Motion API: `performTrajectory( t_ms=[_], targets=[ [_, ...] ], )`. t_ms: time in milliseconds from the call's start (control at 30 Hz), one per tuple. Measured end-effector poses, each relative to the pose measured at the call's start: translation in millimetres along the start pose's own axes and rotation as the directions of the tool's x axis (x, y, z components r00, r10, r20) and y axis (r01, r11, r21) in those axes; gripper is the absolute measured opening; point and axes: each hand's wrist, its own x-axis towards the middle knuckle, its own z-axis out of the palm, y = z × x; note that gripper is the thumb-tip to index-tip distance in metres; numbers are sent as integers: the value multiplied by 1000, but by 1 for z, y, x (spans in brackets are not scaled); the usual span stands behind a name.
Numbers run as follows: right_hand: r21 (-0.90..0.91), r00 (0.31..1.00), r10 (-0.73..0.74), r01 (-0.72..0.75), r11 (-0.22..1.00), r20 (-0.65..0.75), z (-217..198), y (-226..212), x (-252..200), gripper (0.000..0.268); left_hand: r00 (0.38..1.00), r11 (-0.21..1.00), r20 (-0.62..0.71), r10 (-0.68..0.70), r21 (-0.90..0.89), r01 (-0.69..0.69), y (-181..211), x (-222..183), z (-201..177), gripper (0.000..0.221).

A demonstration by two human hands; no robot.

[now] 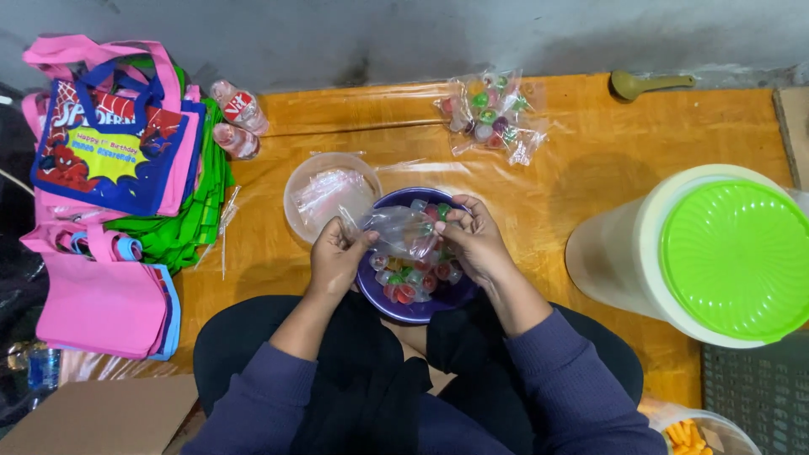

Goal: The person places small jelly cups into clear plastic bags by hand, taking the jellies from a blue bucket and the bags from a clear bowl.

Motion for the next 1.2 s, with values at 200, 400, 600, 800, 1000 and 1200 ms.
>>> performTrajectory(
  t_ms=[200,400,600,800,1000,1200],
  targets=[
    [-314,989,-77,115,942,130,-7,0,-1,71,520,327,267,811,530,-782,80,-22,0,114],
    [-246,952,4,75,966,307,18,3,-18,75,628,429,740,242,499,-753,79,-24,24,127],
    [-443,967,-22,137,886,255,-6,2,2,46,874,826,469,127,438,-355,73,-1,-2,61],
    [-900,831,400,435,-33,387,-8,40,-5,60,937,969,341,-79,-195,152,29,27,-38,53],
    [-796,786,495,544,-267,371,-17,119,7,52,864,745,502,-44,-560,363,27,20,-33,97],
    [-835,763,506,532,-138,403,2,83,-3,62,855,847,515,-64,-425,320,56,7,-24,82]
  ],
)
